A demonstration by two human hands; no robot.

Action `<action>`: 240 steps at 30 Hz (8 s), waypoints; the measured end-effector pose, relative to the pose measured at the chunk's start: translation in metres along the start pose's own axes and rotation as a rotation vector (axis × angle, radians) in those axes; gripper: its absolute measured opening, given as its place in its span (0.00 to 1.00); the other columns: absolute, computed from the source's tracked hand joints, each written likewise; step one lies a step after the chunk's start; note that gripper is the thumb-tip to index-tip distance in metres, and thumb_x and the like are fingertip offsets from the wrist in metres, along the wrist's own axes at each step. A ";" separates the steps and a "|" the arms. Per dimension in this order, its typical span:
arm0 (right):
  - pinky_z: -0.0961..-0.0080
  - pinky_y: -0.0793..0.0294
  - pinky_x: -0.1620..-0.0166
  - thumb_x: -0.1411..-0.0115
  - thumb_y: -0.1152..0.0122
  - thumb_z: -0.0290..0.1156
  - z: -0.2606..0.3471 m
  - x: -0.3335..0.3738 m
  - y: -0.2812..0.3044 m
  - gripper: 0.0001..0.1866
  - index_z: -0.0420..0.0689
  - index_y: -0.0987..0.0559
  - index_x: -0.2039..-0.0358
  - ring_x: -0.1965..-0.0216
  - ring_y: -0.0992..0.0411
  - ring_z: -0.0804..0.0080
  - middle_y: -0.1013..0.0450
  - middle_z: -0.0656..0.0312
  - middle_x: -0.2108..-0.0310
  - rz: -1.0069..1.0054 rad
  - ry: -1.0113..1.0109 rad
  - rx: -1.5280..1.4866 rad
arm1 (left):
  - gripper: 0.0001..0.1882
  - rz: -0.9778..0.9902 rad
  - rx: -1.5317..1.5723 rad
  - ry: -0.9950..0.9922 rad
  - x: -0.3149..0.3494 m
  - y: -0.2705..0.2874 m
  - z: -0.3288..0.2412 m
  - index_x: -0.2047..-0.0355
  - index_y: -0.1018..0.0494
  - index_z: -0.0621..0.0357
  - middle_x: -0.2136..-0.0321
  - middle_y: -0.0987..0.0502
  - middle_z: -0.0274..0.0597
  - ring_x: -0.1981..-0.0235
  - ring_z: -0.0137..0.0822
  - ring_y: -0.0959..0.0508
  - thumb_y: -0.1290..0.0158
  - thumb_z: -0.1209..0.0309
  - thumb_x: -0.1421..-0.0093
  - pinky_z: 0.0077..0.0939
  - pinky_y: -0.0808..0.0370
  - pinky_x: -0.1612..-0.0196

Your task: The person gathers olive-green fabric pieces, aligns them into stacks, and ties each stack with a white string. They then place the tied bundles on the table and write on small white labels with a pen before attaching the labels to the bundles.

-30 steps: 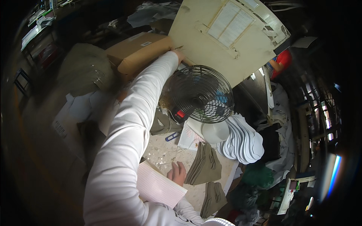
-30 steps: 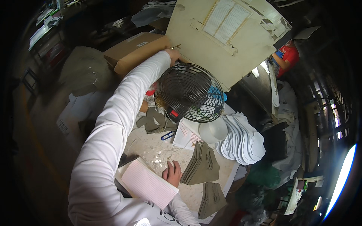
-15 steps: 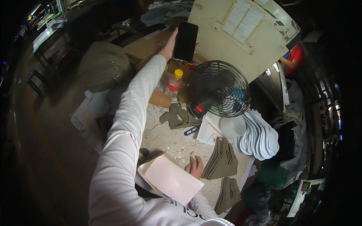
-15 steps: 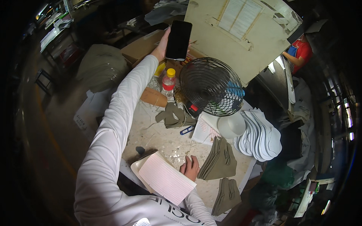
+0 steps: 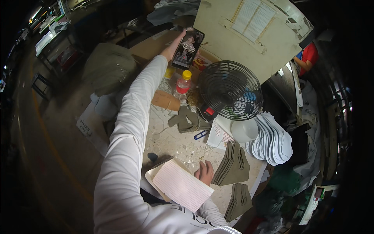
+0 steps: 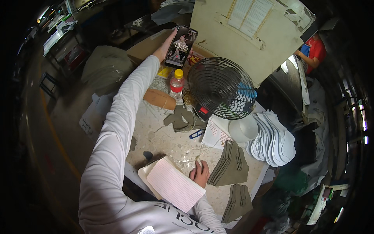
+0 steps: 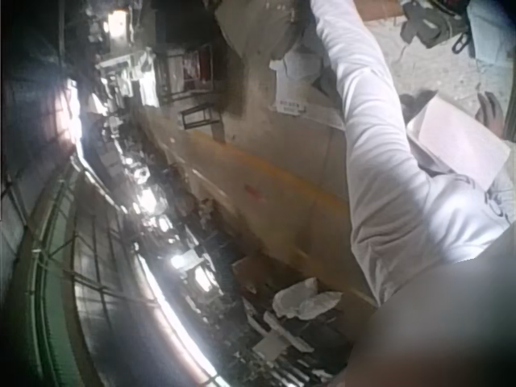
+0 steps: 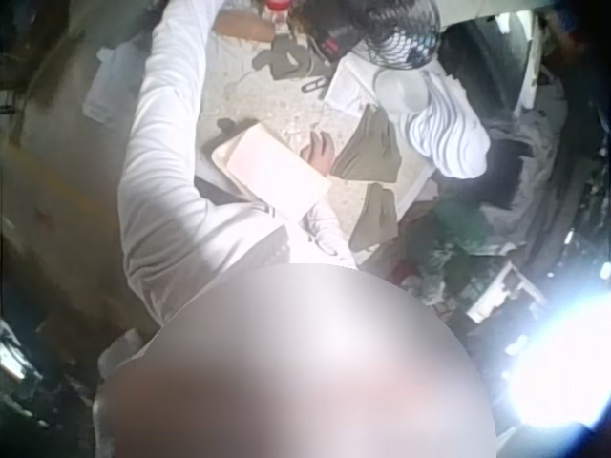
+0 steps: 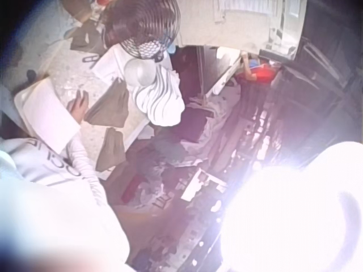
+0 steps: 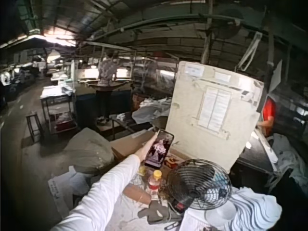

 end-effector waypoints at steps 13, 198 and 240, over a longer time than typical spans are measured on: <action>0.59 0.42 0.44 0.47 0.45 0.22 0.001 -0.001 -0.001 0.21 0.43 0.28 0.51 0.44 0.39 0.52 0.38 0.50 0.47 -0.010 -0.028 -0.002 | 0.40 -0.342 -1.805 -0.271 -0.105 -0.007 0.037 0.62 0.25 0.72 0.64 0.23 0.64 0.60 0.55 0.22 0.50 0.38 0.47 0.40 0.27 0.54; 0.87 0.44 0.81 0.33 0.51 0.38 -0.008 0.096 0.124 0.15 0.40 0.25 0.58 0.85 0.42 0.88 0.38 0.72 0.84 -0.301 -0.347 -0.995 | 0.15 -0.218 -2.066 -0.137 0.292 -0.097 0.100 0.60 0.23 0.55 0.66 0.22 0.50 0.62 0.50 0.23 0.42 0.66 0.48 0.38 0.27 0.58; 0.73 0.35 0.78 0.50 0.33 0.36 -0.048 0.110 0.008 0.17 0.41 0.30 0.84 0.86 0.34 0.70 0.33 0.59 0.89 -0.302 -0.229 -0.483 | 0.20 0.020 -1.817 -0.408 0.439 -0.240 0.412 0.49 0.29 0.51 0.44 0.33 0.37 0.42 0.42 0.36 0.48 0.68 0.44 0.39 0.42 0.42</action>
Point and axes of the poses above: each hand's wrist, its own x-axis away from the middle knuckle, its own y-axis out of the back of the hand, z = x × y, the point moved 1 cm from there along -x, towards the middle knuckle
